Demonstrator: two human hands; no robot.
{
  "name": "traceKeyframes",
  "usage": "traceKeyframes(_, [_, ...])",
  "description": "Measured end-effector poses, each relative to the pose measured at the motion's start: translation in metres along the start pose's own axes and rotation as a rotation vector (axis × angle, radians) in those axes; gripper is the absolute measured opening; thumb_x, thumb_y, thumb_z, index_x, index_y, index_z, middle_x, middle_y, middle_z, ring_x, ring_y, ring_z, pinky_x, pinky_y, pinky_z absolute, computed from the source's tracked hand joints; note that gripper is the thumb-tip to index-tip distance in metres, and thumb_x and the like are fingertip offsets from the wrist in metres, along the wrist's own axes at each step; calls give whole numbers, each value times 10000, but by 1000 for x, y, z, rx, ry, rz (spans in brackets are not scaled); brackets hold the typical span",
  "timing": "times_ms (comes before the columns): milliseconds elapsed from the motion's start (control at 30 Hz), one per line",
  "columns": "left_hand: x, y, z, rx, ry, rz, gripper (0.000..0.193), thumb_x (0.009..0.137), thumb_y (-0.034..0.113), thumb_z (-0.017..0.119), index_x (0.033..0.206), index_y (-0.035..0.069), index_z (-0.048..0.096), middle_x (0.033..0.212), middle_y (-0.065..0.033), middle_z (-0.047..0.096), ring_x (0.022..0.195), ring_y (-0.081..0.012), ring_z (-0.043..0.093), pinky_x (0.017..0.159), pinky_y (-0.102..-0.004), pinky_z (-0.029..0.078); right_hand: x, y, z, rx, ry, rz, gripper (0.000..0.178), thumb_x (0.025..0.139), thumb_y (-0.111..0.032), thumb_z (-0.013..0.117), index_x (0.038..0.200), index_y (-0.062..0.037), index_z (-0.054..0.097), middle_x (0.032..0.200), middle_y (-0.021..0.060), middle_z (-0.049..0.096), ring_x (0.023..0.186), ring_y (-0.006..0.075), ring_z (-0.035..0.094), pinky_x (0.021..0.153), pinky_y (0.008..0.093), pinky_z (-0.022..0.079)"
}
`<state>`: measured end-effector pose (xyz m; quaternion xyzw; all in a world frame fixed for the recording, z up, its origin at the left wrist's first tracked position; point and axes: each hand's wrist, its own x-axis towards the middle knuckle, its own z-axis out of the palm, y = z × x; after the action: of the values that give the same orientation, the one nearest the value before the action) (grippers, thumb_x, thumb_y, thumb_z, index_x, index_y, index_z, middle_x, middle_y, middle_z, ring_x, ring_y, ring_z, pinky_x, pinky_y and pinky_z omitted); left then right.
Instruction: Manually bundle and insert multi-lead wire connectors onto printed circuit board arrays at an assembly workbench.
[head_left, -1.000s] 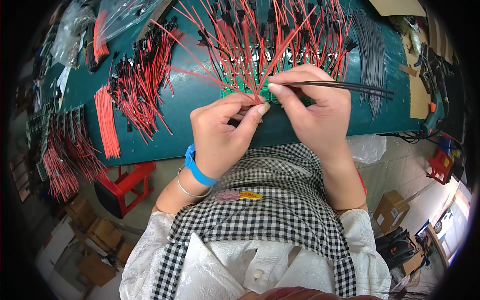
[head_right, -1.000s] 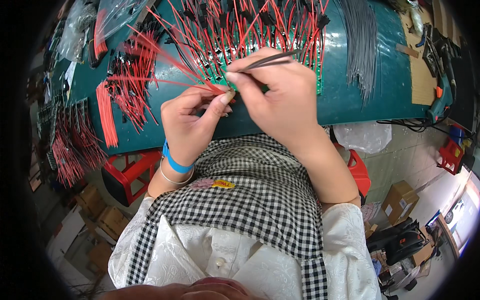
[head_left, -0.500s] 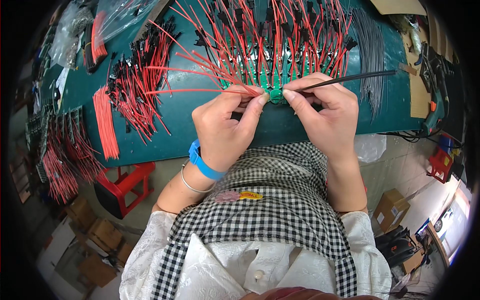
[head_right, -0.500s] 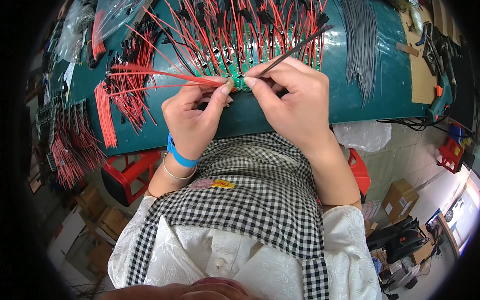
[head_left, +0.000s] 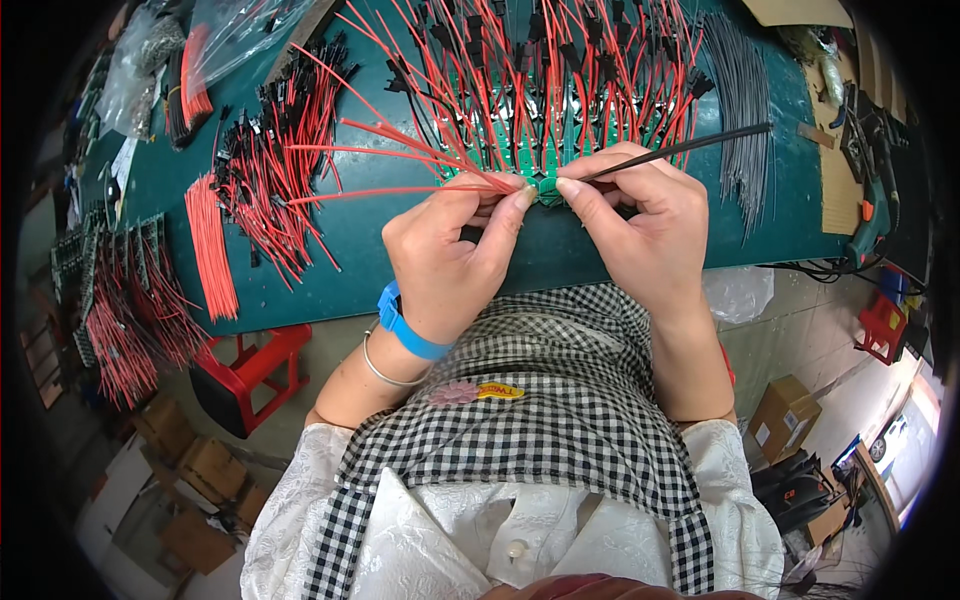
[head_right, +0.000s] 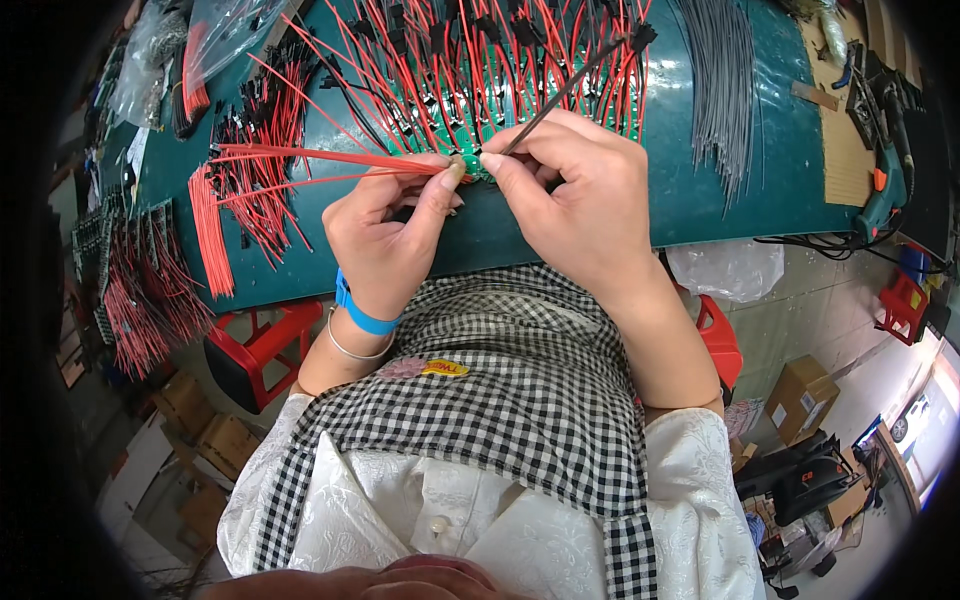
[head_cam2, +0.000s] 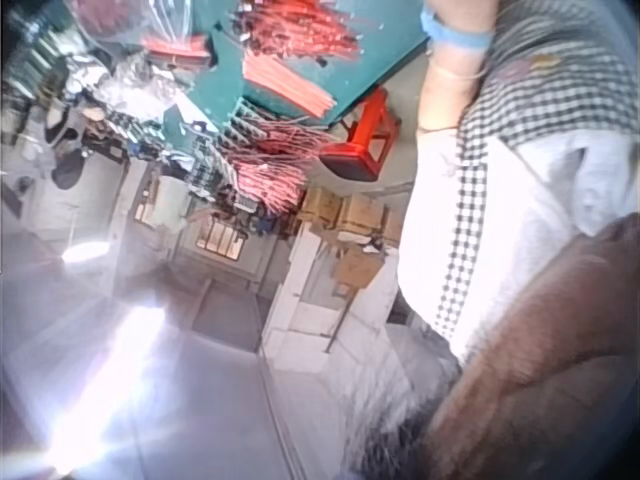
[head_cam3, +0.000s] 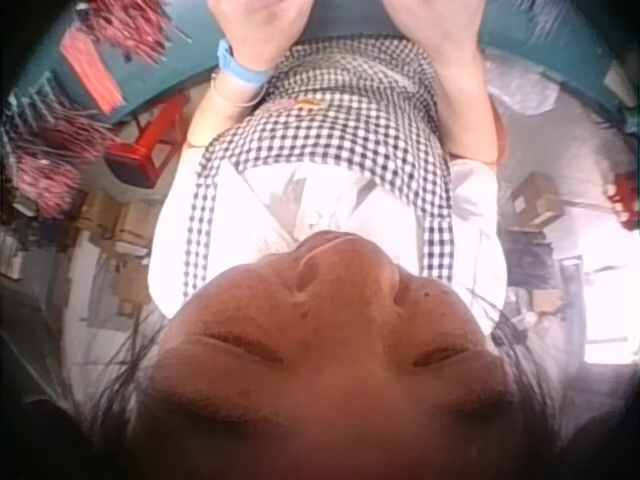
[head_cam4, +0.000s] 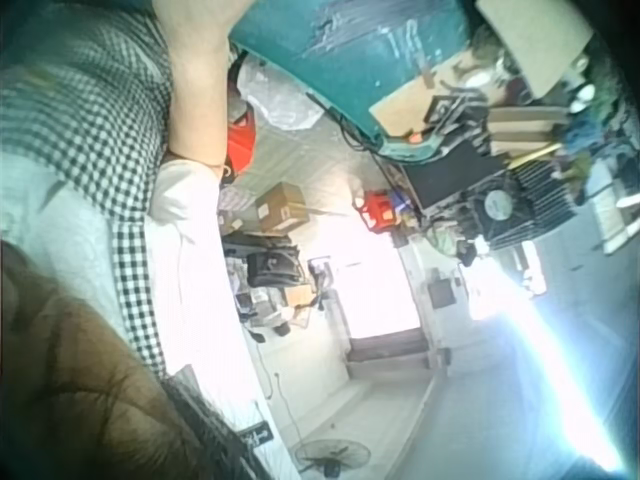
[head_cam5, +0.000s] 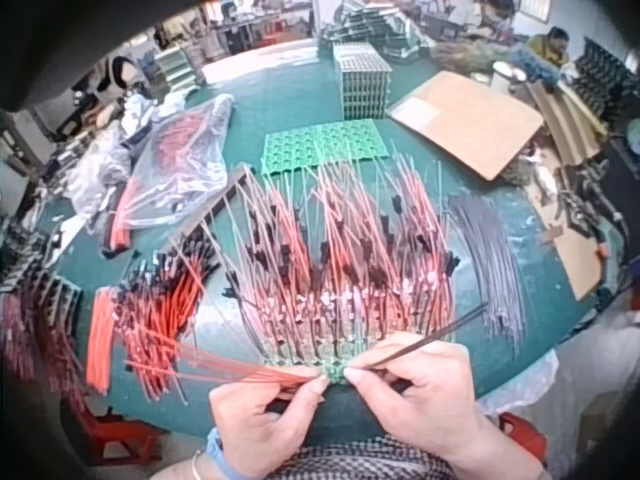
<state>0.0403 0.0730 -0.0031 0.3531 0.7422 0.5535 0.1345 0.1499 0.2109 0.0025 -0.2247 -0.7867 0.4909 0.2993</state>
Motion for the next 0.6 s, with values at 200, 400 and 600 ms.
traceKeyframes(200, [0, 1, 0, 17, -1, -4, 87, 820, -7, 779, 870, -45, 719, 860, -129, 756, 709, -187, 747, 638, -269, 588, 1, -4, 1, -25, 7, -16, 57, 781, 17, 762, 818, 37, 724, 744, 82, 686, 511, 102, 587, 470, 238, 443])
traceKeyframes(400, [-1, 0, 0, 23, 4, 8, 90, 817, -7, 781, 871, -43, 719, 858, -127, 755, 703, -190, 745, 633, -270, 587, 1, -5, 1, -58, 4, -19, 58, 787, 12, 757, 826, 37, 723, 726, 83, 670, 518, 109, 602, 476, 238, 456])
traceKeyframes(600, [-3, -1, 0, 39, -14, 13, 100, 818, -9, 780, 890, -44, 720, 862, -126, 755, 711, -192, 748, 637, -271, 589, 4, -9, 3, -47, -103, 32, 73, 796, 36, 748, 867, 44, 732, 816, 92, 704, 599, 105, 629, 529, 233, 491])
